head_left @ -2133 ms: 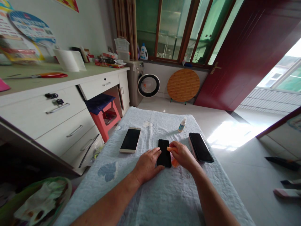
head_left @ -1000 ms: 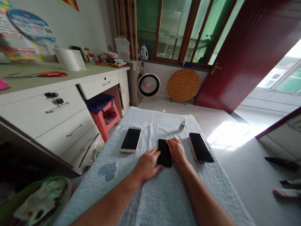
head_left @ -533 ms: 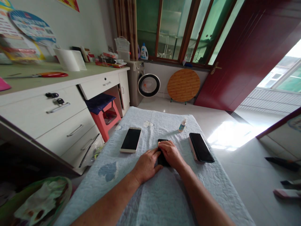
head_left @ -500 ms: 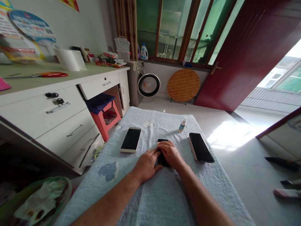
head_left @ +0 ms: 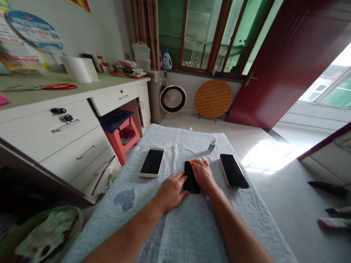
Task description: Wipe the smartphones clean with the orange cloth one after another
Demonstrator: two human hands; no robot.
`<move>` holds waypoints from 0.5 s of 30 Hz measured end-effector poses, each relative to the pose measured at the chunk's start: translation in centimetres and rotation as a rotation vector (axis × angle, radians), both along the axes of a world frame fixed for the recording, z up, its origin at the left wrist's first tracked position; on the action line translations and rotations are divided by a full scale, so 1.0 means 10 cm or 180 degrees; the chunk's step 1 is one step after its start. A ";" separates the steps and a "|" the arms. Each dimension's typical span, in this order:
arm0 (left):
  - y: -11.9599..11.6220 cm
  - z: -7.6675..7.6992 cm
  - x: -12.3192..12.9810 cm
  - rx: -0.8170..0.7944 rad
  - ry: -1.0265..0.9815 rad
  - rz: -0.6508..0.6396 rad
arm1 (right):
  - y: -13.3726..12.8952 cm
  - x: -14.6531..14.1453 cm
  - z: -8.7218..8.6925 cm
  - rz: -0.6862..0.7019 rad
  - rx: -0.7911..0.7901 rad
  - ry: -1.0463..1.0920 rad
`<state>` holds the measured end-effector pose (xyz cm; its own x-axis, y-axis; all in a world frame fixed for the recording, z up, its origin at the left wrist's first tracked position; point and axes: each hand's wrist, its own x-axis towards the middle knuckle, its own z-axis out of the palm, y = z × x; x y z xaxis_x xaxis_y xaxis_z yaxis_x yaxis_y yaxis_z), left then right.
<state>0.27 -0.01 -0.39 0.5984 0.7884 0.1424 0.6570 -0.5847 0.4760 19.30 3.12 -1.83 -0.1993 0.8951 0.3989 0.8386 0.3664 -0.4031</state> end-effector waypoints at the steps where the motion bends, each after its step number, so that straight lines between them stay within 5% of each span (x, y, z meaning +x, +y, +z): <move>1: 0.00 0.00 0.00 -0.0008 0.0011 0.0005 | 0.00 0.00 -0.01 0.0020 0.0001 0.0025; 10: 0.00 0.02 0.00 -0.0051 -0.0042 -0.0015 | -0.10 -0.13 0.04 0.0492 -0.0063 0.0145; 15: 0.00 -0.01 0.00 -0.0009 -0.0047 -0.0010 | -0.07 -0.11 0.08 0.0250 -0.0135 -0.0139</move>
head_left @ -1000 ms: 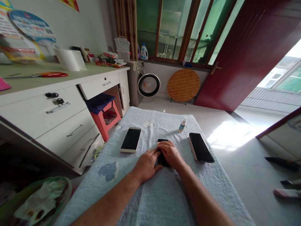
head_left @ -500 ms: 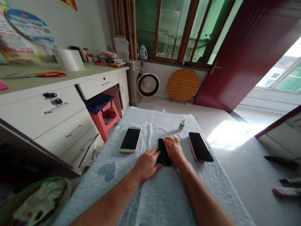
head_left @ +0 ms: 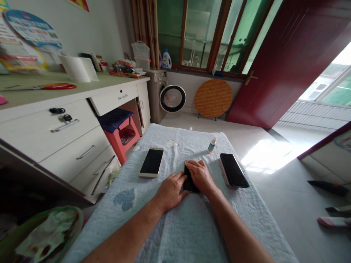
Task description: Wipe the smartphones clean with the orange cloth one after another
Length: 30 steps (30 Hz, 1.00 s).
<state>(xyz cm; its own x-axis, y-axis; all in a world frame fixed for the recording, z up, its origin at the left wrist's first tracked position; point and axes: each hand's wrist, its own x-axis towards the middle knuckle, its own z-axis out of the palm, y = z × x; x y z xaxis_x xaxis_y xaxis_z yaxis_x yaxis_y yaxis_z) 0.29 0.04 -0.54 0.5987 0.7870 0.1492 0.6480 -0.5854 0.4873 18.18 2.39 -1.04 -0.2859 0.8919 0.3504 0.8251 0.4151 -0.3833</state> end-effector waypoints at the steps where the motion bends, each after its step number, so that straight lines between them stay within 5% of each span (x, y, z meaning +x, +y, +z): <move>1: 0.00 0.00 0.00 0.0004 0.0026 0.0009 | 0.01 0.01 0.00 -0.0087 -0.0026 -0.0047; 10: 0.00 -0.02 0.00 0.0022 0.0008 0.0021 | 0.05 0.09 -0.06 -0.0688 -0.0160 -0.0235; 24: 0.00 0.02 0.00 -0.0073 -0.0068 -0.0088 | -0.01 -0.06 0.06 -0.0089 -0.0476 -0.0267; 30: -0.01 0.04 0.01 -0.0045 0.0052 0.0008 | 0.00 0.01 0.00 -0.0359 -0.0327 -0.0290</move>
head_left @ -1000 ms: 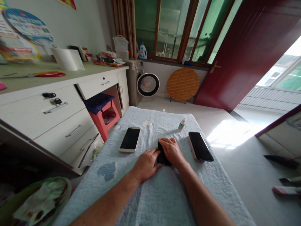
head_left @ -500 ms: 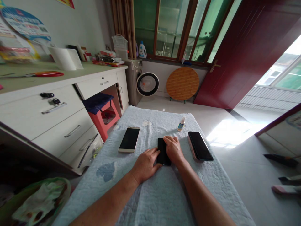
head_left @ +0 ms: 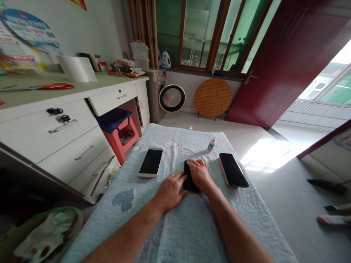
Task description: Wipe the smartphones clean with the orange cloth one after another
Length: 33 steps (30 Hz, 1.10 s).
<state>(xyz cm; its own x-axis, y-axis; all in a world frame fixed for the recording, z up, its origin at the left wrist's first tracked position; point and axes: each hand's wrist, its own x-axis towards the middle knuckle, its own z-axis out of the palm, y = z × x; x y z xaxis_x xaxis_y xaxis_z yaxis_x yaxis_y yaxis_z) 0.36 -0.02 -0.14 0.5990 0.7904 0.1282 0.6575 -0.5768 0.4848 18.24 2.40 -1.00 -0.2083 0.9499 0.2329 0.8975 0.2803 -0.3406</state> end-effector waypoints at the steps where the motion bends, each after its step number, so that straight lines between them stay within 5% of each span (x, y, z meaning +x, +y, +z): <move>1: 0.00 -0.01 0.00 0.0010 0.0003 0.0000 | 0.00 0.02 -0.01 -0.0064 0.0039 -0.0008; 14: 0.00 -0.01 0.00 0.0024 0.0034 0.0009 | 0.09 0.09 -0.11 -0.0232 0.0160 0.0271; 25: -0.01 0.00 0.00 -0.0016 -0.0082 -0.0025 | 0.04 -0.13 0.01 0.0514 0.0167 0.0190; 33: 0.00 -0.04 0.01 0.0036 -0.0041 -0.0003 | 0.04 -0.06 0.01 0.0122 0.0061 -0.0083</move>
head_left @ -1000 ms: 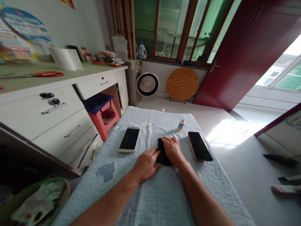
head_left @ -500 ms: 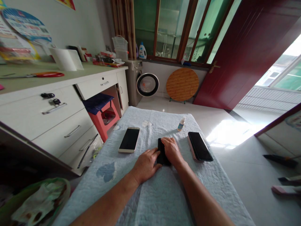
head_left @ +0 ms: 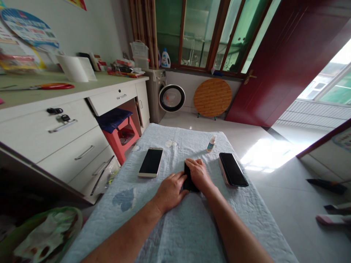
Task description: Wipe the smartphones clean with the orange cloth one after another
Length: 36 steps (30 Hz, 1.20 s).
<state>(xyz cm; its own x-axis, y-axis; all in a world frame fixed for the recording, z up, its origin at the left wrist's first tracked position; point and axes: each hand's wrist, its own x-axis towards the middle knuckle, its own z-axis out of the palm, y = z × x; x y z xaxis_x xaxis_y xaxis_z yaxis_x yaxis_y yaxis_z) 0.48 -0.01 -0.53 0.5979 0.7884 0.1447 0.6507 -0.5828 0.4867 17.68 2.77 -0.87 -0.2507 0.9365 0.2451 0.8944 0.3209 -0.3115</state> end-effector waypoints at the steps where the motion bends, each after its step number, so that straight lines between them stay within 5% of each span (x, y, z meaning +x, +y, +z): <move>1: 0.00 -0.01 0.00 0.0006 -0.0002 0.0006 | -0.01 0.01 0.00 -0.0059 0.0006 0.0001; 15: -0.02 0.04 0.01 0.0021 0.0099 0.0098 | 0.01 0.21 -0.03 -0.0576 -0.0047 -0.0124; 20: -0.03 0.06 0.02 -0.0043 0.0123 0.0115 | -0.09 0.18 0.09 -0.0645 -0.0163 -0.0134; 36: -0.06 0.04 0.02 0.0098 0.0150 0.0136 | -0.35 0.10 0.30 -0.0386 -0.0610 -0.0689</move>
<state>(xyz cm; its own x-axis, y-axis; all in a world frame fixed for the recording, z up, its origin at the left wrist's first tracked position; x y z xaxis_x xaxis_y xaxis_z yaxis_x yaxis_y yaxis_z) 0.67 -0.60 -0.17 0.5705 0.8090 0.1418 0.6971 -0.5682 0.4372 18.67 -0.76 2.14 -0.1615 0.9868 0.0144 0.9747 0.1618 -0.1542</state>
